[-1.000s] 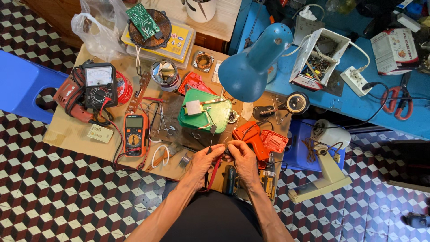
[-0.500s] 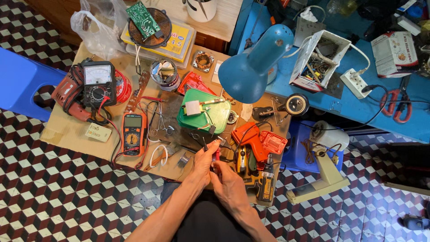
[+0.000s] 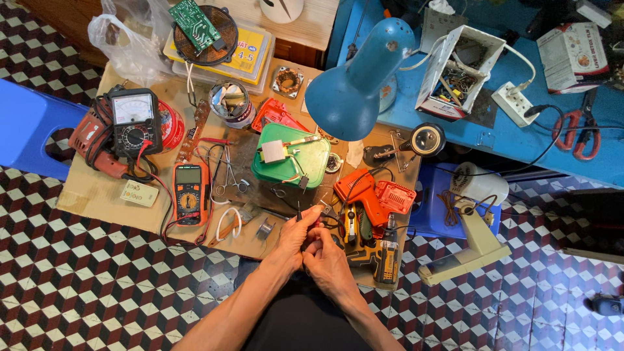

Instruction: The person works at a cluttered electronics workbench, handling a small component with wires and repeatedly testing it with a multimeter. They adjust the component, connect and disconnect multimeter probes, and reposition the item under a desk lamp while continuing to measure electrical values.

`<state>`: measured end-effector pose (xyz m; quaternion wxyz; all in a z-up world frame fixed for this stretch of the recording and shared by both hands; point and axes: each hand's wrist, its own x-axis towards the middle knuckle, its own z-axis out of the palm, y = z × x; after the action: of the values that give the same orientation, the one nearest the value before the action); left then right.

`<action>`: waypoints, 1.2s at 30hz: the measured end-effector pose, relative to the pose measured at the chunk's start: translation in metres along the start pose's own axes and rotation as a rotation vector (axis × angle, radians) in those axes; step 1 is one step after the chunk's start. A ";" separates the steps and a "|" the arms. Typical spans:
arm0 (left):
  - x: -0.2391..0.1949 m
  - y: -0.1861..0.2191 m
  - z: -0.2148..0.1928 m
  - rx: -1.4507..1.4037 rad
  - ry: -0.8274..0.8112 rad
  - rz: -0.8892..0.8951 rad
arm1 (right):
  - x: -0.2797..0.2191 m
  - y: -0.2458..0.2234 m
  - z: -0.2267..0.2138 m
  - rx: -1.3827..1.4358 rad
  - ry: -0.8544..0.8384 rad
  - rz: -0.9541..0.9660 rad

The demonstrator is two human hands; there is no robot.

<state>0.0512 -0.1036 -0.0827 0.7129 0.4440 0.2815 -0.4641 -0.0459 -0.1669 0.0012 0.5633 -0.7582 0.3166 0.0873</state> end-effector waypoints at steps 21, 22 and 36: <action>-0.015 0.029 -0.003 0.168 -0.206 0.172 | -0.040 0.033 -0.033 0.455 -0.197 0.256; -0.019 0.031 -0.005 0.167 -0.243 0.195 | -0.047 0.032 -0.044 0.535 -0.128 0.270; -0.021 0.033 -0.014 0.442 -0.291 0.317 | 0.008 -0.032 -0.072 0.242 -0.024 0.163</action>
<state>0.0728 -0.0766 -0.0597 0.6953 0.5557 -0.0043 -0.4557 -0.0370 -0.2300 0.0478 0.6454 -0.6554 0.3787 0.1028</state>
